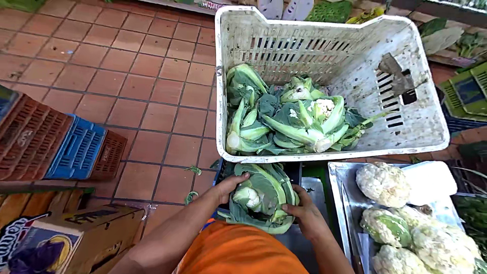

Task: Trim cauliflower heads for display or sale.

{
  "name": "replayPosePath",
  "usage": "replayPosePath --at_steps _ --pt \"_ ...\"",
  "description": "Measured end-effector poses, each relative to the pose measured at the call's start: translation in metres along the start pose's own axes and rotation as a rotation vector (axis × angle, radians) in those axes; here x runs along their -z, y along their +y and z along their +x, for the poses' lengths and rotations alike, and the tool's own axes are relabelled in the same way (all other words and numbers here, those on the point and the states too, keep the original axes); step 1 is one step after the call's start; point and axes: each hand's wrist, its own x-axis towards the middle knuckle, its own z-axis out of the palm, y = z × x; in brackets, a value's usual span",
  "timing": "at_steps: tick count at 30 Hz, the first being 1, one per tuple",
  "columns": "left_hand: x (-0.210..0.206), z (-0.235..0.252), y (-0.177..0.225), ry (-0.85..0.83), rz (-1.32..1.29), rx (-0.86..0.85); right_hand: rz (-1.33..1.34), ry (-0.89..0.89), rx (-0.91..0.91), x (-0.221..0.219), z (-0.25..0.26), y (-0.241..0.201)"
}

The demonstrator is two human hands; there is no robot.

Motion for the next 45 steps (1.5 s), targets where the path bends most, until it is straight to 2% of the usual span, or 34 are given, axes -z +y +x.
replayPosePath --at_steps 7,10,13,16,18,24,28,31,35,38,42,45 --pt "-0.021 0.009 0.004 0.054 -0.157 0.024 -0.117 0.035 0.058 -0.005 -0.038 -0.062" --pt "-0.033 0.011 -0.003 -0.09 -0.268 -0.022 -0.177 0.106 0.091 0.005 -0.052 -0.08" --pt "-0.033 0.012 -0.007 -0.204 -0.216 -0.164 -0.167 0.164 0.092 0.02 -0.064 -0.095" --pt "-0.034 0.01 -0.004 -0.384 -0.438 -0.055 -0.112 0.237 0.093 0.04 -0.076 -0.105" --pt "-0.027 0.013 -0.003 -0.486 -0.499 -0.043 -0.051 0.271 0.113 0.052 -0.079 -0.104" --pt "-0.024 -0.007 0.009 -0.237 -0.589 -0.053 0.098 0.264 0.121 0.067 -0.079 -0.085" --pt "-0.014 -0.006 -0.001 -0.344 -0.679 -0.081 0.084 0.295 0.154 0.072 -0.082 -0.084" --pt "-0.011 -0.011 -0.006 -0.321 -0.696 -0.116 0.057 0.348 0.179 0.084 -0.085 -0.088" --pt "-0.005 -0.029 -0.013 -0.398 -0.793 -0.231 0.022 0.367 0.206 0.105 -0.085 -0.09" --pt "0.003 -0.047 -0.02 -0.477 -0.832 -0.316 -0.004 0.366 0.2 0.104 -0.069 -0.087" --pt "0.016 -0.076 -0.033 -0.438 -0.872 -0.429 0.062 0.315 0.156 0.097 -0.034 -0.071" --pt "0.026 -0.096 -0.047 -0.344 -0.916 -0.564 0.119 0.272 0.174 0.103 -0.019 -0.053"
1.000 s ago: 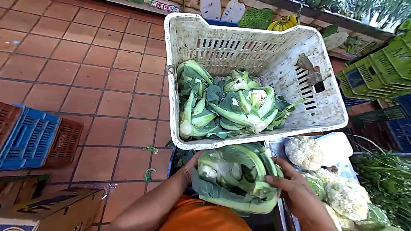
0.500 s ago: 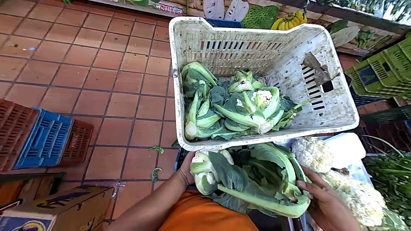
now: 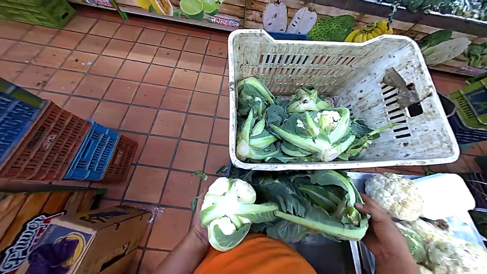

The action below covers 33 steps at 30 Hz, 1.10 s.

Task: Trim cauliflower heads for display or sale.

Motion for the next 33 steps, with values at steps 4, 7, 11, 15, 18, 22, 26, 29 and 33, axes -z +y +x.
replayPosePath --at_steps 4,7,11,15,18,22,26,29,33 --pt "-0.061 -0.036 0.006 0.205 0.154 -0.157 0.061 -0.04 -0.005 0.004 0.001 0.022" --pt "-0.015 -0.068 0.007 -0.148 0.122 -0.171 0.075 0.039 -0.07 0.003 -0.002 0.044" --pt "0.028 -0.077 -0.004 -0.142 0.513 -0.342 0.069 0.081 -0.143 -0.026 -0.018 0.059" --pt "-0.064 -0.081 -0.042 0.005 0.32 -0.14 -0.25 -0.107 -0.118 -0.065 -0.04 0.085" --pt "-0.007 -0.083 -0.029 -0.327 0.268 0.048 -0.598 -0.215 0.004 -0.089 -0.03 0.089" --pt "0.016 -0.06 -0.029 -0.308 0.174 0.074 -0.935 -0.356 -0.064 -0.115 -0.007 0.075" --pt "-0.029 -0.041 -0.048 -0.18 0.201 0.008 -1.189 -0.34 -0.104 -0.143 0.009 0.068" --pt "-0.044 -0.04 -0.053 -0.028 0.348 -0.043 -1.276 -0.274 -0.008 -0.161 0.016 0.078" --pt "-0.037 -0.016 -0.045 0.163 0.66 -0.357 -1.391 -0.264 0.03 -0.179 0.016 0.074"
